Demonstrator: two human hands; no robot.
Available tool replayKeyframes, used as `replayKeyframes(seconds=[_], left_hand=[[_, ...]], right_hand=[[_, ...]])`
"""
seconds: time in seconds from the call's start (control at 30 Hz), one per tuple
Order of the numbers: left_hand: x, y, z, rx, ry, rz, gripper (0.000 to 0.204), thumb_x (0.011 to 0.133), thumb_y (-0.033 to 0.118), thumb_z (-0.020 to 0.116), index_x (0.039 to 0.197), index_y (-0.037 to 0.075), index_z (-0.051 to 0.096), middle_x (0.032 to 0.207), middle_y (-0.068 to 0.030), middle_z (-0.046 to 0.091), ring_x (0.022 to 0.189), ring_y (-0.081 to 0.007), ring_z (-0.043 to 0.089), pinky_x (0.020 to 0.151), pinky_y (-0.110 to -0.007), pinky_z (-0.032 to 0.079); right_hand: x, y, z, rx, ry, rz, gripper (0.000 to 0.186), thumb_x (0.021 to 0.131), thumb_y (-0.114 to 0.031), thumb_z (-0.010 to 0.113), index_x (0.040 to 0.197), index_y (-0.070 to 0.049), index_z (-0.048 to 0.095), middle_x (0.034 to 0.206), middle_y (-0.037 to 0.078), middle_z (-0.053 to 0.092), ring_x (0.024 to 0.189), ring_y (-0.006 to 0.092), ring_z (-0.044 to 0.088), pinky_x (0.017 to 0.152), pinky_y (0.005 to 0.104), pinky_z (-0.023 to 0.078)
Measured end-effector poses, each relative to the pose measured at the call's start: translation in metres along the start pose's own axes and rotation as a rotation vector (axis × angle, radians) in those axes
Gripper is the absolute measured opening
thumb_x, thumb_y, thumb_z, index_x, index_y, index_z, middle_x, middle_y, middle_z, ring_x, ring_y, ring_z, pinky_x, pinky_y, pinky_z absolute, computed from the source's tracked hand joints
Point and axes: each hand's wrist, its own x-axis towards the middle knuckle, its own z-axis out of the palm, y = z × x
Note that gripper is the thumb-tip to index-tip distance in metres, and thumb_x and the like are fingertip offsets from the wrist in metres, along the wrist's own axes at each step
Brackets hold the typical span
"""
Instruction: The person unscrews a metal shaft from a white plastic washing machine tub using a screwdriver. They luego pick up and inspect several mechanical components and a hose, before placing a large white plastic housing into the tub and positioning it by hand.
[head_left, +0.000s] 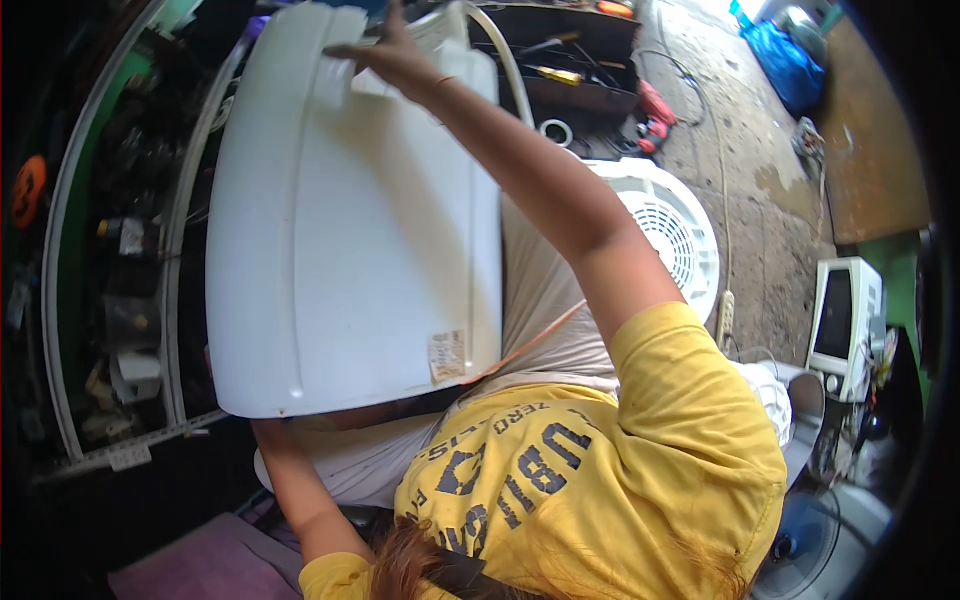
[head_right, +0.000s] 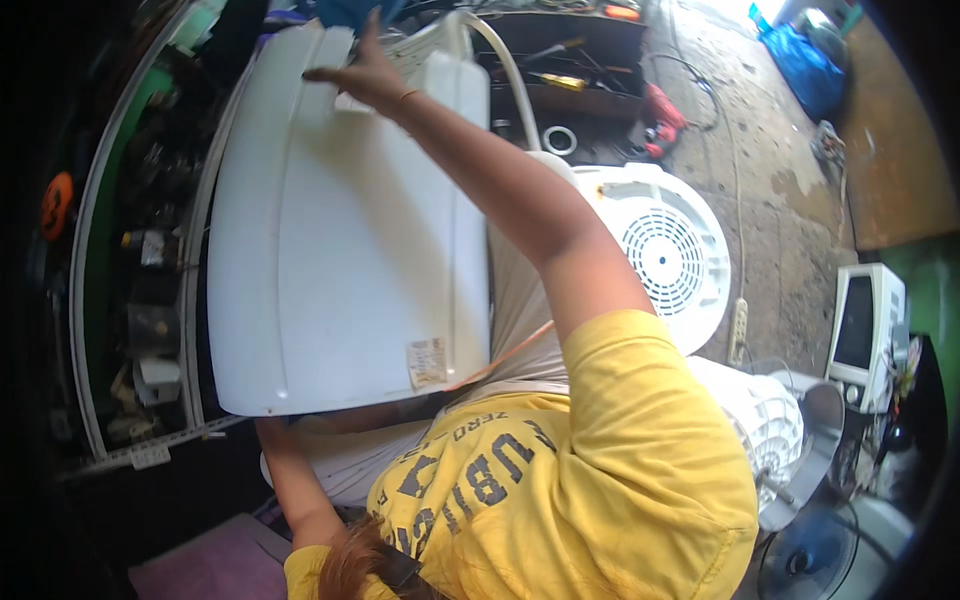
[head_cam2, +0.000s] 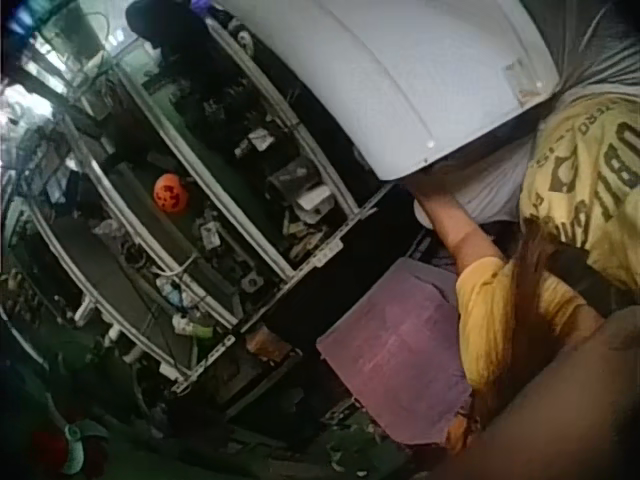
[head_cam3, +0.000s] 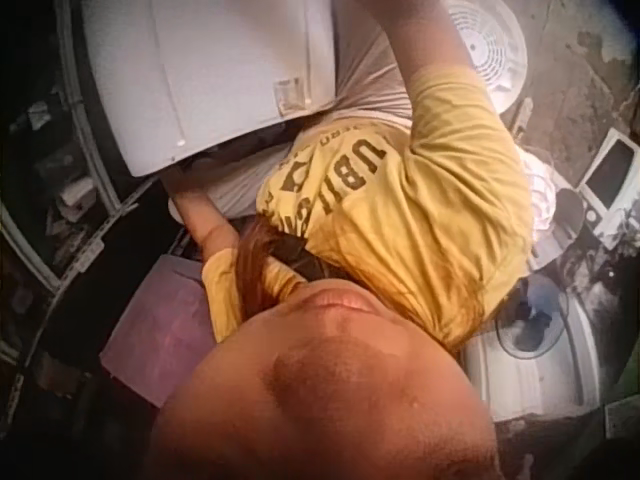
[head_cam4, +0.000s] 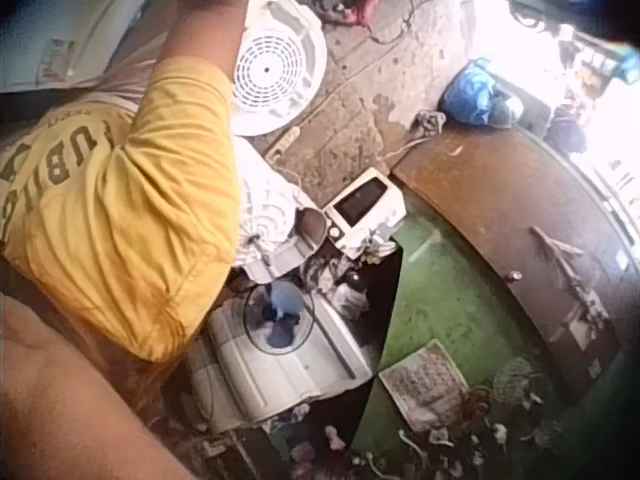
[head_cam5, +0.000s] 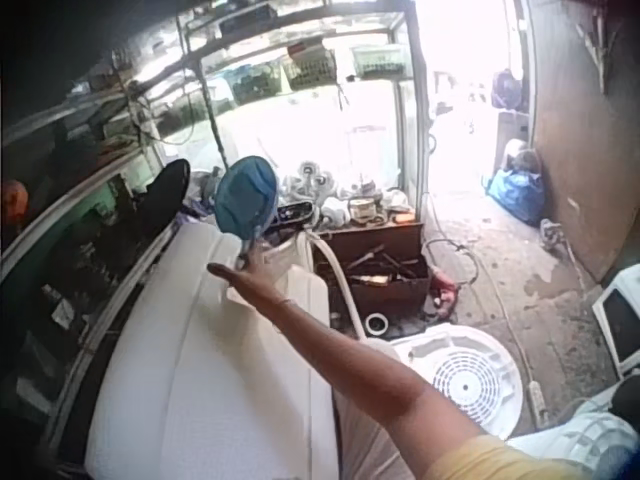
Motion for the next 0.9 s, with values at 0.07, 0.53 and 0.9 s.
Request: replayKeyframes(seconds=[0.07, 0.53, 0.9], left_hand=[[0.003, -0.003, -0.004, -0.019, -0.022, -0.005, 0.036, 0.089, 0.035, 0.055, 0.111, 0.006, 0.053, 0.115, -0.0106, 0.058, 0.109, -0.0267, 0.055, 0.096, -0.042, 0.043], [-0.01, -0.015, -0.026, -0.079, -0.116, -0.139, 0.038, 0.09, 0.035, 0.053, 0.114, 0.006, 0.053, 0.116, -0.0107, 0.058, 0.109, -0.0273, 0.054, 0.096, -0.041, 0.043], [-0.051, -0.016, -0.058, -0.052, -0.141, -0.291, 0.039, 0.091, 0.035, 0.05, 0.117, 0.006, 0.053, 0.118, -0.0107, 0.057, 0.11, -0.0278, 0.054, 0.097, -0.041, 0.042]], right_hand=[[-0.014, 0.015, 0.0, 0.154, -0.094, 0.092, 0.137, 0.061, -0.023, 0.085, 0.139, -0.001, -0.026, 0.129, 0.027, 0.042, 0.106, 0.0302, 0.057, 0.079, 0.0337, 0.053], [-0.204, 0.096, -0.362, -1.412, 0.078, 0.561, 0.039, 0.078, -0.02, 0.061, 0.116, -0.012, 0.054, 0.105, 0.014, 0.064, 0.1, 0.0336, 0.06, 0.083, 0.0434, 0.047], [-0.194, 0.214, -0.367, -1.678, -0.583, 0.84, 0.046, 0.082, -0.004, 0.053, 0.124, -0.022, 0.053, 0.111, 0.006, 0.064, 0.109, 0.0281, 0.059, 0.091, 0.0537, 0.041]])
